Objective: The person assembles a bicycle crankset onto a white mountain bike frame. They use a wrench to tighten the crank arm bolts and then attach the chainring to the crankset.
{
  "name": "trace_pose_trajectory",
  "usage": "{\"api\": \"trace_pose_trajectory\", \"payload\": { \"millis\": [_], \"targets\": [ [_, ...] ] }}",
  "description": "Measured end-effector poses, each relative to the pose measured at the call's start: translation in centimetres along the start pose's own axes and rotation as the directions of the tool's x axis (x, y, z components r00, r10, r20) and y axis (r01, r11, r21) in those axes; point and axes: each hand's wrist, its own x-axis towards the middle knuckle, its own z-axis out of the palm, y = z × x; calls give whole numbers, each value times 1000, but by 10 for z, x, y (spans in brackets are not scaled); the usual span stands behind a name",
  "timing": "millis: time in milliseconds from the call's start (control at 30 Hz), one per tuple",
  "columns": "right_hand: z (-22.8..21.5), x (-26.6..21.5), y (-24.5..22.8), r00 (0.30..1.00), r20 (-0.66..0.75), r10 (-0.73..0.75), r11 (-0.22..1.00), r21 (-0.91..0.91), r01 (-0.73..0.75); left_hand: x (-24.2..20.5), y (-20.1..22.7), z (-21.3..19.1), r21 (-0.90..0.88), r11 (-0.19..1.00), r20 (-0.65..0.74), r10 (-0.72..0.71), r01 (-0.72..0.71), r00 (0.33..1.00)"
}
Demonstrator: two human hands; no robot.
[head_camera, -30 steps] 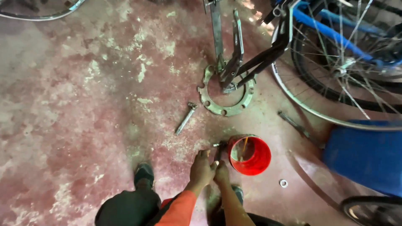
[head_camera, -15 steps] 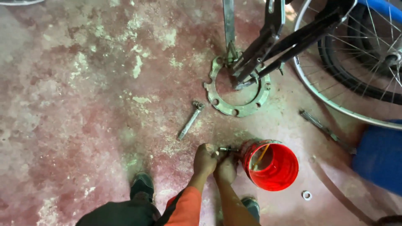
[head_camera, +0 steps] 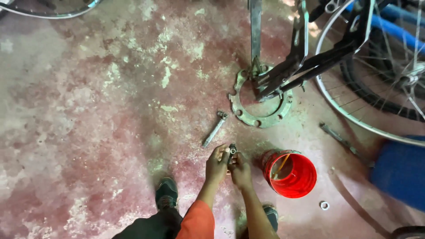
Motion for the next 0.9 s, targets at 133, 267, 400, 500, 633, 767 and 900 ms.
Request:
{"api": "trace_pose_trajectory", "payload": {
  "millis": [133, 267, 400, 500, 633, 767, 900],
  "targets": [
    [-6, -27, -39, 994, 105, -44, 999, -28, 47, 2, -10, 5, -155, 988, 48, 7, 0, 999],
    [-12, -90, -116, 986, 164, -4, 994, 108, -14, -40, 26, -20, -426, 905, 59, 58, -28, 997],
    [-6, -166, -213, 969, 189, -161, 986, -2, 164, -132, 123, -76, -492, 870, 143, 55, 23, 988],
    [13, -205, -271, 932, 266, -248, 964, 164, 210, -185, 175, -110, -565, 825, 25, 57, -33, 998],
    [52, -272, -380, 931, 305, -200, 979, 26, 202, -241, 236, -180, -713, 700, -31, 34, -46, 999],
    [105, -335, -482, 878, 442, -183, 977, -20, 214, -287, 283, -261, -720, 679, -35, 171, -143, 985],
    [188, -428, -580, 945, 324, -35, 985, -150, 87, -331, 321, -353, -796, 596, 34, 224, -109, 974]
  ]
}}
